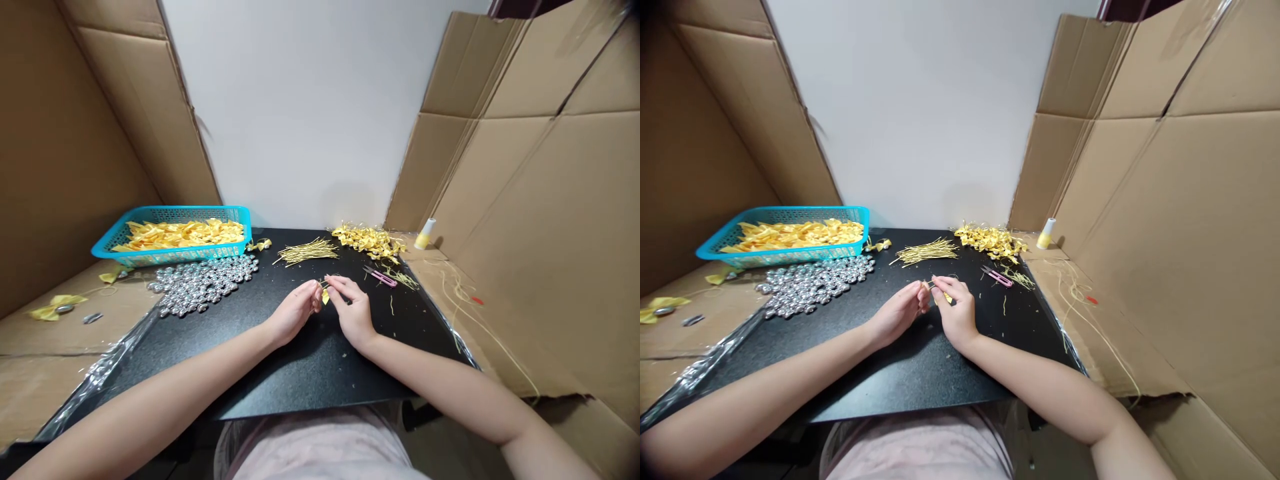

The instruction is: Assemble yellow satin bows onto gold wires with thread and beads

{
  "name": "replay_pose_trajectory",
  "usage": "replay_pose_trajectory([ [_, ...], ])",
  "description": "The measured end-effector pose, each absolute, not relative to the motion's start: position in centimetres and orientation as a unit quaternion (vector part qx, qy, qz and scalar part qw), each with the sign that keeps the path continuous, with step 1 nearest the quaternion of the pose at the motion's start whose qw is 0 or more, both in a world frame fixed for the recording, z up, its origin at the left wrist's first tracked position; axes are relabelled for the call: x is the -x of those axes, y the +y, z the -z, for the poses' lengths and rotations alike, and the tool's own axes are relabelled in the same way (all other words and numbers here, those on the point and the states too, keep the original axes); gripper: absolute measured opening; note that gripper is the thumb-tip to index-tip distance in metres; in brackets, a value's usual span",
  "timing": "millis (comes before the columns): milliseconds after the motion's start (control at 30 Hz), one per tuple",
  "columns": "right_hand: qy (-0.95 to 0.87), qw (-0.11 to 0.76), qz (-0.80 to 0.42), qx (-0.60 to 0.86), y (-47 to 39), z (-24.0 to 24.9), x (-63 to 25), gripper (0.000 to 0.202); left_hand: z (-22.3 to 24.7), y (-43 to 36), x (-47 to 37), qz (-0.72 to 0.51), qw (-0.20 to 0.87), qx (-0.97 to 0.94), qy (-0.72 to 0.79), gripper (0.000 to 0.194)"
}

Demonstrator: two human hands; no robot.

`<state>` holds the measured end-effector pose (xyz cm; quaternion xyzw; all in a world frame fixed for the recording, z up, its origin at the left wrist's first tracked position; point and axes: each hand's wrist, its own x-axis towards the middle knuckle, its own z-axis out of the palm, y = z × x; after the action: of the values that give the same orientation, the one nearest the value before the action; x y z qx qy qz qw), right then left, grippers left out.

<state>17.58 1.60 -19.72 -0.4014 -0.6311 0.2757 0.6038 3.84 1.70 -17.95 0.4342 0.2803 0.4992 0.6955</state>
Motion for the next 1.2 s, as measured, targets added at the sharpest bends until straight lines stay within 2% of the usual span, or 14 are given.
replay_pose_trajectory([
  [267,-0.691,0.577,-0.189,0.392,1.4,19.7,-17.9,0.024,17.9,2.0,-3.8,-0.517,0.709,-0.392,0.278,0.051],
  [500,-0.744,0.530,-0.118,0.390,0.8,19.4,-17.9,0.022,18.4,2.3,-3.7,-0.553,0.607,-0.460,0.338,0.051],
  [667,-0.723,0.511,-0.189,0.426,1.1,19.7,-17.6,0.022,18.6,2.2,-3.7,-0.567,0.528,-0.522,0.358,0.049],
  [833,-0.643,0.561,-0.353,0.384,1.8,20.1,-17.1,0.025,18.4,1.5,-3.5,-0.532,0.495,-0.587,0.357,0.047],
  [933,-0.599,0.568,-0.417,0.380,2.2,19.8,-17.2,0.022,18.6,1.5,-3.4,-0.513,0.496,-0.603,0.357,0.045],
  [1100,-0.620,0.559,-0.377,0.401,2.4,19.1,-17.7,0.014,19.0,1.9,-3.5,-0.504,0.530,-0.583,0.354,0.046],
  [1200,-0.587,0.552,-0.430,0.407,2.6,18.8,-18.0,0.017,19.0,2.2,-3.5,-0.492,0.577,-0.546,0.355,0.045],
])
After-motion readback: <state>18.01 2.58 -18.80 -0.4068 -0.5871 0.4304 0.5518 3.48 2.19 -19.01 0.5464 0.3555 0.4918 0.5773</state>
